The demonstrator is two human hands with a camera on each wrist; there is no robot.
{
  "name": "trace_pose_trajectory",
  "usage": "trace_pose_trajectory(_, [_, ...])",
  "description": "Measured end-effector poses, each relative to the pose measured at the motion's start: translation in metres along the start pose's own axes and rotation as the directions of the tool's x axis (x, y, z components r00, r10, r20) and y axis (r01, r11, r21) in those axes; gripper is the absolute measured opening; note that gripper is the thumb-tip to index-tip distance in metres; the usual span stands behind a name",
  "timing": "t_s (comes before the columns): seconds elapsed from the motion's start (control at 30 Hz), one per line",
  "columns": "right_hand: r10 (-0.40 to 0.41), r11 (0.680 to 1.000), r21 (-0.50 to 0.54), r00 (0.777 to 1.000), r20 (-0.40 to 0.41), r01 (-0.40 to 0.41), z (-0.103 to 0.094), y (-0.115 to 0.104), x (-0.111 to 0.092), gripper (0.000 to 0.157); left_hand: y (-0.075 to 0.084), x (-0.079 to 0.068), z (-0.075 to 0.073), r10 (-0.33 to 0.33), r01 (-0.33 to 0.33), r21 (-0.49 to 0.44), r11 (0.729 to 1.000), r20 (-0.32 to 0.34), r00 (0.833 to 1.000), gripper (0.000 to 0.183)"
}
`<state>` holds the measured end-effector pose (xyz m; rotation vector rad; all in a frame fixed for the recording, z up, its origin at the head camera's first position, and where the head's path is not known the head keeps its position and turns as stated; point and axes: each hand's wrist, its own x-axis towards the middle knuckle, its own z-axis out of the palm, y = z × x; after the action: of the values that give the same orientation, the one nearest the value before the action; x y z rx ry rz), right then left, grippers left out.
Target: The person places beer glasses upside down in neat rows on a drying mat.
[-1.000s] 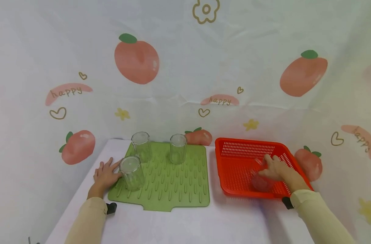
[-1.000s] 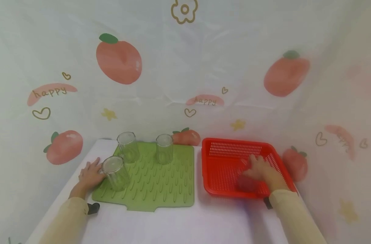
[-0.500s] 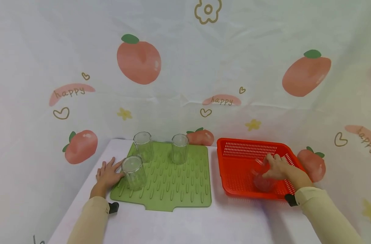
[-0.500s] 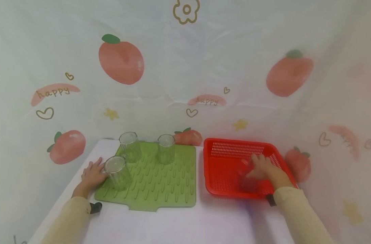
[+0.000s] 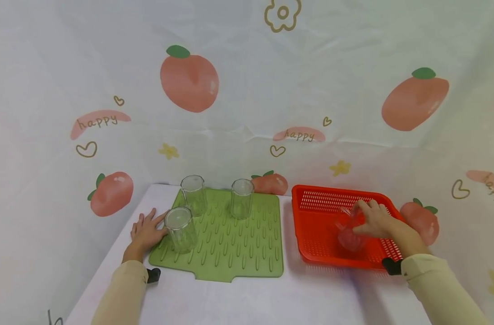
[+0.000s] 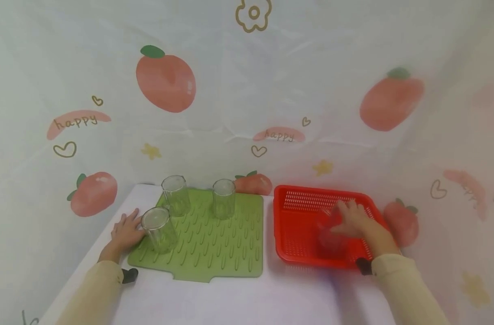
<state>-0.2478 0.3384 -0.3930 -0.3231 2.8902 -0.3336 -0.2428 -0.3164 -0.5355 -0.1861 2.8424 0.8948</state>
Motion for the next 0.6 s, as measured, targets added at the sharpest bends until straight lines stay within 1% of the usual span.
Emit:
trace_pose_trajectory(0.17, [-0.044, 0.999, -0.002, 0.998, -0.050, 0.044, 0.002, -0.002, 0.003, 0.048, -0.002, 0.001, 0.000, 0.006, -0.006, 0.018, 1.000, 0.010, 1.000, 0.066])
trace_pose_trajectory(0.33, [-0.070, 0.998, -0.008, 0.994, -0.088, 0.070, -0.001, -0.011, 0.007, 0.048, -0.003, 0.001, 0.000, 0.005, -0.006, 0.026, 1.000, 0.016, 1.000, 0.066])
trace_pose_trajectory(0.47, [-0.085, 0.996, 0.018, 0.990, -0.111, 0.087, -0.008, -0.022, 0.005, 0.052, -0.003, 0.000, 0.000, 0.005, -0.006, 0.025, 1.000, 0.014, 1.000, 0.065])
trace_pose_trajectory(0.6, [-0.100, 0.991, 0.074, 0.983, -0.152, 0.112, -0.013, -0.029, 0.003, 0.057, 0.000, 0.001, 0.001, 0.014, -0.014, 0.025, 1.000, 0.006, 1.000, 0.065])
